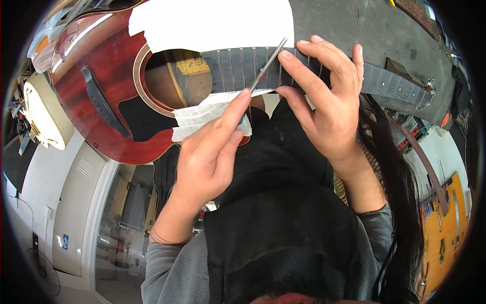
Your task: The person uses a metal file to smooth the edges of the frets on a guitar neck. They work methodically along the fretboard, filing the fret ends and occasionally rotating the neck to check the surface. The person also briefly handles a sanding block before returning to the filing task.
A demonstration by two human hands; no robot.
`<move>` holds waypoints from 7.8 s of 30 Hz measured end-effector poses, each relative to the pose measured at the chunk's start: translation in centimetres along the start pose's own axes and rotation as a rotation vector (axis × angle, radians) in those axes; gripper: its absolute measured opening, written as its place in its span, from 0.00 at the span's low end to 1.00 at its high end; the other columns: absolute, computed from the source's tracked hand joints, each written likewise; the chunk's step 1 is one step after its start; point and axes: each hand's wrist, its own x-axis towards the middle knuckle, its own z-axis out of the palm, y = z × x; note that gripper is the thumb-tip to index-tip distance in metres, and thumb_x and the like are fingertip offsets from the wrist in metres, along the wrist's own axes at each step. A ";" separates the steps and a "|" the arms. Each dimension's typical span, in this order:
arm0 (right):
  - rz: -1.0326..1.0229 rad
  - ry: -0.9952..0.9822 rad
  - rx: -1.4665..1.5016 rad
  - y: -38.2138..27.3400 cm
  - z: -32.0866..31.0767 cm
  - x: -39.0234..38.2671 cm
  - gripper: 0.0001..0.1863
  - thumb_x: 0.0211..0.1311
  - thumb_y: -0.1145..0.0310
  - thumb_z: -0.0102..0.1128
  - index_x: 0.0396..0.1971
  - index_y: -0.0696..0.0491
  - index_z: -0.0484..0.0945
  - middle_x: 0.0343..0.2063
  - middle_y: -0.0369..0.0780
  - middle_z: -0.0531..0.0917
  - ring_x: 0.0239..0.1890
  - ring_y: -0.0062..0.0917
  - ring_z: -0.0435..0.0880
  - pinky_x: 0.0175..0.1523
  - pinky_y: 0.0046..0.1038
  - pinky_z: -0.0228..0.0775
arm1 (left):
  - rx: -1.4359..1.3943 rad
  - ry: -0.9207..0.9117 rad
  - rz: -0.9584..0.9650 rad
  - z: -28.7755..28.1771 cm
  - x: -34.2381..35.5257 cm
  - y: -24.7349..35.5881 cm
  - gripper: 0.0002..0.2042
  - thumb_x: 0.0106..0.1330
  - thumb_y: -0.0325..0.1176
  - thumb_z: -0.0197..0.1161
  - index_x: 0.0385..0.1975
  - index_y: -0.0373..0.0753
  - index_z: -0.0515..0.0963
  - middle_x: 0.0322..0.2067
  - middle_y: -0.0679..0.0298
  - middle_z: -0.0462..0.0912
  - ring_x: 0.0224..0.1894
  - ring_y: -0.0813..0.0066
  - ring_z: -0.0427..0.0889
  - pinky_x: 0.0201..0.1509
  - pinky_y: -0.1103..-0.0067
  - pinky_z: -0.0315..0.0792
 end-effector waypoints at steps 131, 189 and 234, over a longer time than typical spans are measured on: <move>0.014 -0.018 -0.014 2.6 -2.2 -1.1 0.33 0.59 0.70 0.83 0.66 0.37 0.89 0.68 0.36 0.83 0.74 0.39 0.79 0.86 0.61 0.44 | -0.228 -0.077 -0.175 2.1 2.7 2.2 0.28 0.77 0.21 0.64 0.77 0.33 0.76 0.65 0.47 0.88 0.56 0.56 0.92 0.60 0.70 0.83; 0.003 0.001 0.062 4.2 -2.8 -1.7 0.34 0.58 0.73 0.83 0.66 0.40 0.88 0.69 0.38 0.83 0.75 0.40 0.79 0.84 0.65 0.53 | 0.049 -0.174 -0.193 4.4 3.8 4.8 0.28 0.77 0.19 0.63 0.78 0.31 0.73 0.64 0.45 0.87 0.64 0.55 0.88 0.68 0.68 0.79; 0.003 -0.006 0.054 4.4 -3.5 -1.7 0.32 0.60 0.73 0.82 0.66 0.41 0.88 0.70 0.38 0.82 0.77 0.40 0.77 0.84 0.66 0.51 | 0.164 -0.065 0.008 5.4 5.0 3.6 0.32 0.74 0.20 0.65 0.80 0.37 0.73 0.35 0.55 0.89 0.26 0.63 0.83 0.34 0.69 0.78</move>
